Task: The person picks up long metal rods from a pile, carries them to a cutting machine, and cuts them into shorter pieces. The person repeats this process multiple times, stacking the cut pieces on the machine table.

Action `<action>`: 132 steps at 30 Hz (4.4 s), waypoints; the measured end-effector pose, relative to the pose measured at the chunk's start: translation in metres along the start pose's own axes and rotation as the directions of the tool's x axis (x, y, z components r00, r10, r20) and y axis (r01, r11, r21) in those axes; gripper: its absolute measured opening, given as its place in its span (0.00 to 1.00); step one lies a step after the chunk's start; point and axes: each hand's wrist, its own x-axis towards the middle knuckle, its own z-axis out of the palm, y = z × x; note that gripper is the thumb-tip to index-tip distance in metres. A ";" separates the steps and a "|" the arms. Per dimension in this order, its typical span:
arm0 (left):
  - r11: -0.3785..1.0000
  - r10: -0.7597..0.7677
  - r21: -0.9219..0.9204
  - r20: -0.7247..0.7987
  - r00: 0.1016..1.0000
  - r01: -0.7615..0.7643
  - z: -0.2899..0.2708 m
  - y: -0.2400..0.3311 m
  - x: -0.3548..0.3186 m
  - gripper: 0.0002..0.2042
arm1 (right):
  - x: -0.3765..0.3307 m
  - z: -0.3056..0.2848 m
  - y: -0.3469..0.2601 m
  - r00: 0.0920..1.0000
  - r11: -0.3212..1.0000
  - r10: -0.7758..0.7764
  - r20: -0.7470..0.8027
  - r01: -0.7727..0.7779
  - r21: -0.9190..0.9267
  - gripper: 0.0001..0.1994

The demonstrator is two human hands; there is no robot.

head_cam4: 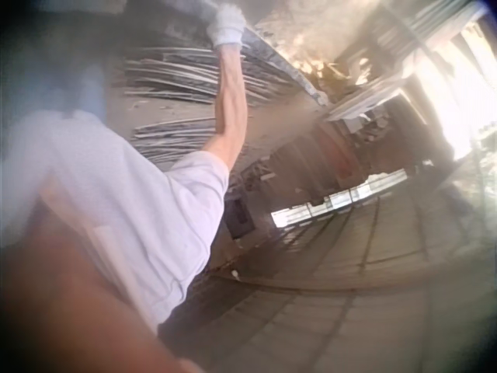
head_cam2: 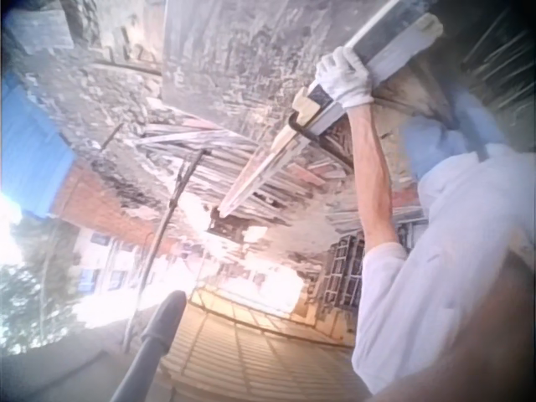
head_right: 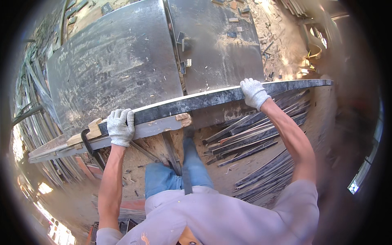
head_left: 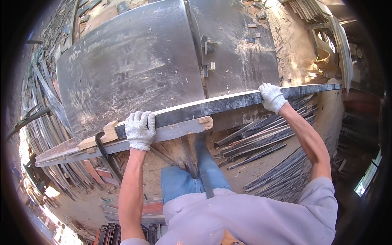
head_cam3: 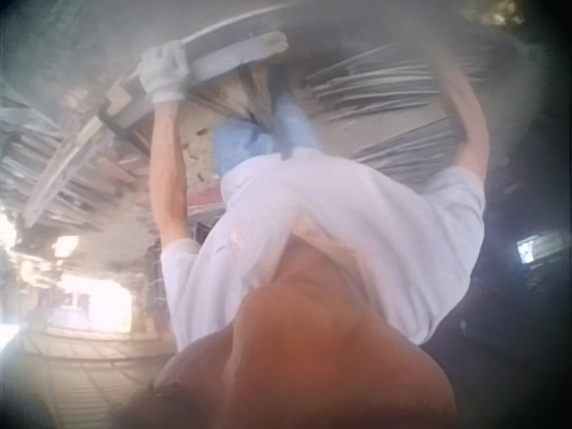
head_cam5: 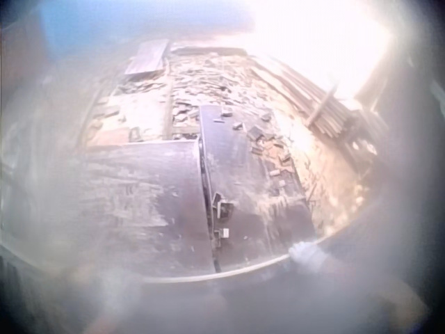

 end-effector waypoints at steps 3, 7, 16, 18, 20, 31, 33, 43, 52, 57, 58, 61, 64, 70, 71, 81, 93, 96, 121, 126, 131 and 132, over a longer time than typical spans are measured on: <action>0.986 0.163 0.042 -0.105 0.981 -0.159 -0.005 0.007 0.006 0.15 | -0.001 0.001 0.000 1.000 1.000 0.010 -0.014 -0.010 -0.015 0.14; 0.997 0.074 -0.029 0.019 0.997 -0.074 0.001 0.002 0.000 0.14 | 0.005 0.012 -0.001 0.996 1.000 0.008 -0.091 -0.009 -0.010 0.13; 0.998 0.069 0.009 -0.044 0.997 -0.068 0.012 -0.009 -0.003 0.09 | 0.006 0.040 0.001 0.993 0.998 0.055 -0.107 -0.055 0.006 0.27; 0.997 0.080 0.005 -0.052 0.995 -0.080 0.009 -0.010 0.001 0.10 | 0.008 0.040 -0.008 0.989 0.999 0.030 -0.145 -0.024 0.045 0.29; 0.996 0.078 0.038 -0.045 0.996 -0.076 0.013 -0.009 0.000 0.11 | 0.014 0.032 -0.018 0.986 0.999 -0.020 -0.164 0.028 0.045 0.23; 0.996 0.093 -0.001 -0.099 0.991 -0.094 0.020 -0.005 -0.003 0.08 | 0.019 0.001 -0.039 0.991 0.987 0.123 -0.052 -0.127 -0.102 0.16; 0.996 0.094 -0.003 -0.098 0.991 -0.094 0.020 -0.006 -0.006 0.09 | 0.020 0.000 -0.039 0.992 0.990 0.101 -0.080 -0.108 -0.087 0.17; 0.993 0.091 0.081 -0.113 0.989 -0.082 0.016 -0.008 -0.003 0.10 | 0.028 -0.004 -0.053 0.981 0.992 0.034 -0.190 -0.056 -0.113 0.18; 0.993 0.111 0.066 -0.141 0.984 -0.103 0.026 -0.009 -0.005 0.08 | 0.034 -0.016 -0.065 0.998 0.997 0.042 -0.038 -0.044 -0.068 0.18; 0.991 0.118 0.074 -0.156 0.981 -0.107 0.023 -0.009 -0.004 0.08 | 0.039 -0.016 -0.063 0.996 0.998 0.042 -0.074 -0.046 -0.053 0.18; 0.991 0.118 0.080 -0.158 0.980 -0.106 0.023 -0.010 -0.004 0.08 | 0.038 -0.016 -0.064 0.995 0.998 0.036 -0.090 -0.041 -0.050 0.18; 0.992 0.109 0.083 -0.154 0.982 -0.097 0.024 -0.008 -0.003 0.08 | 0.039 -0.015 -0.061 0.997 0.999 0.044 -0.070 -0.044 0.000 0.18; 0.992 0.098 0.089 -0.150 0.984 -0.085 0.024 -0.008 -0.004 0.09 | 0.038 -0.011 -0.061 0.994 0.999 0.026 -0.111 -0.029 -0.022 0.17; 0.991 0.090 0.113 -0.153 0.984 -0.073 0.027 -0.011 -0.008 0.09 | 0.037 -0.009 -0.066 0.990 0.997 0.044 -0.133 -0.052 -0.059 0.17; 0.991 0.086 0.110 -0.155 0.984 -0.070 0.028 -0.011 -0.008 0.10 | 0.035 -0.007 -0.066 0.987 0.997 0.041 -0.154 -0.051 -0.058 0.17; 0.993 0.069 0.110 -0.238 0.969 -0.043 0.033 -0.015 0.005 0.14 | 0.016 0.001 -0.068 0.960 0.992 0.124 -0.253 -0.126 0.007 0.17; 0.998 0.006 0.051 0.359 0.933 -0.026 -0.021 0.010 0.021 0.32 | -0.041 -0.060 -0.073 0.891 0.923 -0.288 -0.350 0.356 0.146 0.20; 1.000 0.013 -0.020 0.616 0.787 -0.001 -0.042 0.011 0.034 0.36 | -0.025 -0.090 -0.067 0.878 0.896 -0.344 -0.333 0.413 0.162 0.24; 0.943 -0.291 0.071 0.653 0.699 0.326 -0.128 -0.089 0.103 0.32 | -0.060 -0.148 -0.102 0.875 0.862 -0.335 -0.348 0.434 0.261 0.29; 0.776 -0.382 -0.473 0.174 0.908 0.418 -0.115 0.004 0.007 0.41 | -0.035 -0.161 -0.145 0.886 0.889 -0.363 -0.288 0.422 0.179 0.26; -0.360 -0.590 -0.791 0.604 0.536 0.495 -0.122 0.130 -0.099 0.32 | -0.014 -0.164 -0.252 0.906 0.902 -0.391 -0.160 0.412 0.128 0.16; -0.005 -0.755 -0.827 0.372 0.540 0.562 -0.128 0.140 -0.098 0.24 | -0.019 -0.164 -0.272 0.898 0.897 -0.408 -0.165 0.428 0.113 0.15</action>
